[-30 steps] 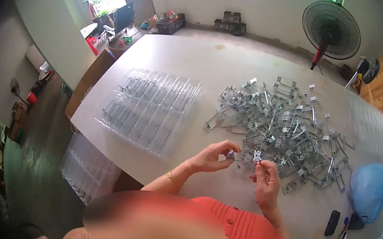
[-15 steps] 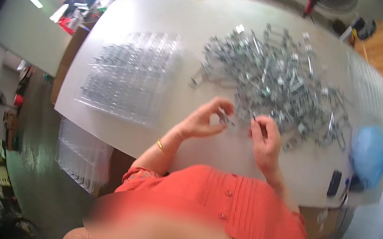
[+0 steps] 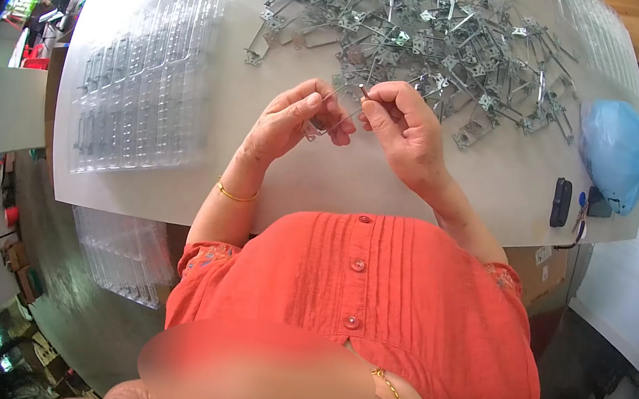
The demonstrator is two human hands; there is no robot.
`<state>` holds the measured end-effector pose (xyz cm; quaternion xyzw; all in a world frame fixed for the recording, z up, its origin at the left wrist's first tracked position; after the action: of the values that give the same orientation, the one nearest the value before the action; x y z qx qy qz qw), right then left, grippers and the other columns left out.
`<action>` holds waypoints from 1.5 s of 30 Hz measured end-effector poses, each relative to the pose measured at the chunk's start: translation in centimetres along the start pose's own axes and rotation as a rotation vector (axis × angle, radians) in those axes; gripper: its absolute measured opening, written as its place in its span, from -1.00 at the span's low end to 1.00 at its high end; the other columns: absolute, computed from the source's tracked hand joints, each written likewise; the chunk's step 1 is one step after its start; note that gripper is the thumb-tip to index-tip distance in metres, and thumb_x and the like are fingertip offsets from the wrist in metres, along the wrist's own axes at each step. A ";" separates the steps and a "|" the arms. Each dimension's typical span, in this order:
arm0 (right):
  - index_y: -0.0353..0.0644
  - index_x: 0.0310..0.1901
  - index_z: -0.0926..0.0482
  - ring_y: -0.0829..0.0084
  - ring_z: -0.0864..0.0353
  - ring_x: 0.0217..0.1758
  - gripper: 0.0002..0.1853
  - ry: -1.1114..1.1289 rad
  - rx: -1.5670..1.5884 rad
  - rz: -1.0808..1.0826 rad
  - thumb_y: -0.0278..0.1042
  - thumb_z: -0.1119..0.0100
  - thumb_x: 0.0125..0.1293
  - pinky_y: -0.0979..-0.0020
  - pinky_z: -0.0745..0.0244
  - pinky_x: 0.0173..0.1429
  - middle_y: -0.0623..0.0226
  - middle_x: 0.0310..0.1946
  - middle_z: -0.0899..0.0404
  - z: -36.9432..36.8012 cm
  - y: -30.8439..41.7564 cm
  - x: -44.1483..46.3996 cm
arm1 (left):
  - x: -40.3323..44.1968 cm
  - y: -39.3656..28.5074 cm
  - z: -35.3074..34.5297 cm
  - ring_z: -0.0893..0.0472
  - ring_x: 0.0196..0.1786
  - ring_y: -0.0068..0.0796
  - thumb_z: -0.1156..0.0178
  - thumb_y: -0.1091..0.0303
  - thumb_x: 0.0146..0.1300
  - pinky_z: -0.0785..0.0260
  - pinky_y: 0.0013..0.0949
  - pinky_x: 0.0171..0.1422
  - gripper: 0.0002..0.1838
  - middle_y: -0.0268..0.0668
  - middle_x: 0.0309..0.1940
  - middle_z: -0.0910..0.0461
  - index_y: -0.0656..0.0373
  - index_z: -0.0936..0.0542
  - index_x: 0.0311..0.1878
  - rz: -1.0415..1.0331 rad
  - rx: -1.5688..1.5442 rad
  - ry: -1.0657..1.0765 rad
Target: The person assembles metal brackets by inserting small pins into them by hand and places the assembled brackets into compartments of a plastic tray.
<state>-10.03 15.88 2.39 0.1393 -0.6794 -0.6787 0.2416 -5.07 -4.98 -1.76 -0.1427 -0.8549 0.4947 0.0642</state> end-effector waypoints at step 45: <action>-0.22 0.07 -0.63 0.77 -0.46 -0.29 -0.78 0.117 -0.013 -0.395 -0.32 -0.27 0.52 0.60 -0.42 -0.18 0.61 -0.31 -0.55 1.3 0.0 -0.1 | -0.2 -0.4 -0.2 -0.52 -0.16 -0.59 -0.29 0.42 0.44 -0.37 -0.42 -0.07 -0.89 -0.36 -0.17 -0.62 0.27 -0.69 -0.14 -0.095 0.609 0.044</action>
<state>-10.59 17.06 2.39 0.3075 -0.6192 -0.7081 0.1437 -4.95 -5.07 -1.35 -0.0876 -0.6715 0.7213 0.1454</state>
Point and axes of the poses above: each hand's wrist, its own x-axis towards the middle knuckle, its own z-axis out of the back of the hand, y = z × x, the point moved 2 cm from there along x, towards the middle knuckle
